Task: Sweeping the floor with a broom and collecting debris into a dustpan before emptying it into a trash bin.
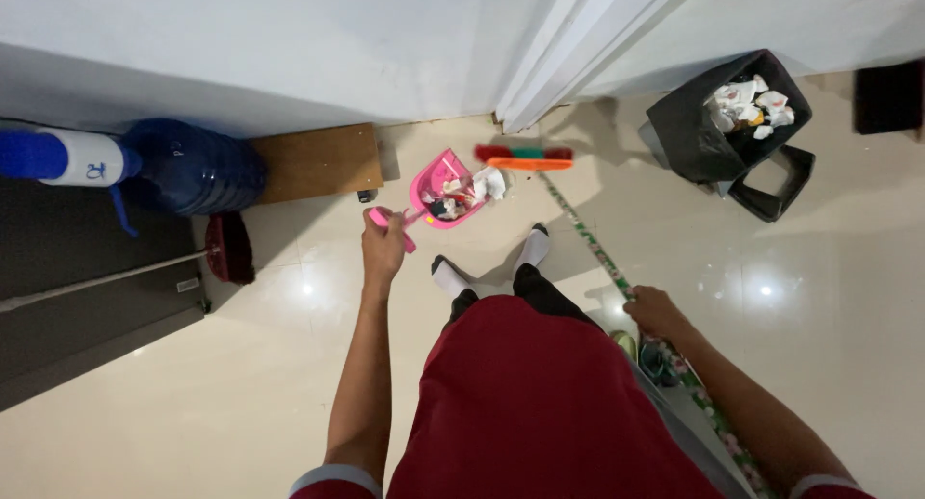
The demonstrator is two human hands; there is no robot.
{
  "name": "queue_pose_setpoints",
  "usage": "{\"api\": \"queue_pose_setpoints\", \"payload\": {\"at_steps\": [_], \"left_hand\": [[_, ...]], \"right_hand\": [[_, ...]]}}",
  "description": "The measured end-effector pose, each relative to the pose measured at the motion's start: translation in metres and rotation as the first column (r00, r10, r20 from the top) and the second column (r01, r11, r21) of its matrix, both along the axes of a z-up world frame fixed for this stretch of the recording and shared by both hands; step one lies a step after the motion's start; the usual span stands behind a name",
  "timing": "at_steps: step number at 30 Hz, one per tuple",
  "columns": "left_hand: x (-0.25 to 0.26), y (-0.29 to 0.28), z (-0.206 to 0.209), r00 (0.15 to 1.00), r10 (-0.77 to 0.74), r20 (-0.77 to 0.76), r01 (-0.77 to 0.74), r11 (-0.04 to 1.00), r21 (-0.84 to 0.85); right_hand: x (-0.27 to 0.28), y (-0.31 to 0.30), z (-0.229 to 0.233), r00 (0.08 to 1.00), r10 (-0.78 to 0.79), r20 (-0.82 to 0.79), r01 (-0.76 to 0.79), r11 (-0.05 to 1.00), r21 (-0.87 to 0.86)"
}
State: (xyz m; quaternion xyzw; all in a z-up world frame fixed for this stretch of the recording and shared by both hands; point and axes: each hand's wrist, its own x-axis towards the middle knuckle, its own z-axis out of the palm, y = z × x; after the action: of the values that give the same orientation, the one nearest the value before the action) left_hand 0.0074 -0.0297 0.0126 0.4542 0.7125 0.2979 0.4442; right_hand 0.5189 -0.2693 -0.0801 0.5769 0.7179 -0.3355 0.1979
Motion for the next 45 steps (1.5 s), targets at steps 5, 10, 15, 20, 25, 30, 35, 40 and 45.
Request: {"api": "queue_pose_setpoints", "payload": {"at_steps": [5, 10, 15, 20, 25, 30, 35, 40, 45], "left_hand": [[-0.003, 0.000, 0.024, 0.989, -0.140, 0.040, 0.143, 0.986, -0.083], [0.014, 0.002, 0.012, 0.987, -0.163, -0.012, 0.162, 0.985, -0.055], [0.029, 0.010, 0.009, 0.984, -0.169, -0.052, 0.166, 0.985, -0.053], [0.030, 0.016, 0.002, 0.984, -0.164, -0.070, 0.162, 0.986, -0.044], [0.022, 0.014, 0.013, 0.986, -0.155, -0.057, 0.153, 0.987, -0.047], [0.004, 0.003, 0.014, 0.992, -0.120, -0.049, 0.118, 0.992, -0.037], [-0.017, -0.014, 0.030, 1.000, -0.006, 0.024, 0.008, 0.993, -0.116], [-0.016, -0.030, 0.004, 0.997, 0.073, -0.035, -0.075, 0.996, -0.055], [-0.007, -0.027, 0.015, 0.994, 0.108, -0.026, -0.109, 0.992, -0.065]], "right_hand": [[-0.006, 0.032, 0.046, 0.426, -0.899, 0.098, 0.865, 0.373, -0.335], [-0.014, 0.040, 0.006, 0.218, -0.973, 0.076, 0.897, 0.170, -0.407], [-0.070, 0.045, 0.006, 0.163, -0.984, 0.070, 0.883, 0.114, -0.455], [-0.127, 0.055, 0.036, 0.317, -0.948, 0.026, 0.804, 0.254, -0.537], [-0.137, 0.046, 0.093, 0.487, -0.873, 0.023, 0.738, 0.398, -0.544], [-0.120, 0.052, 0.117, 0.500, -0.866, -0.010, 0.734, 0.430, -0.526], [-0.112, 0.105, 0.068, 0.607, -0.791, -0.072, 0.718, 0.585, -0.377], [-0.126, 0.117, -0.013, 0.560, -0.826, -0.069, 0.737, 0.534, -0.414], [-0.140, 0.089, 0.013, 0.576, -0.816, -0.042, 0.669, 0.500, -0.550]]}}
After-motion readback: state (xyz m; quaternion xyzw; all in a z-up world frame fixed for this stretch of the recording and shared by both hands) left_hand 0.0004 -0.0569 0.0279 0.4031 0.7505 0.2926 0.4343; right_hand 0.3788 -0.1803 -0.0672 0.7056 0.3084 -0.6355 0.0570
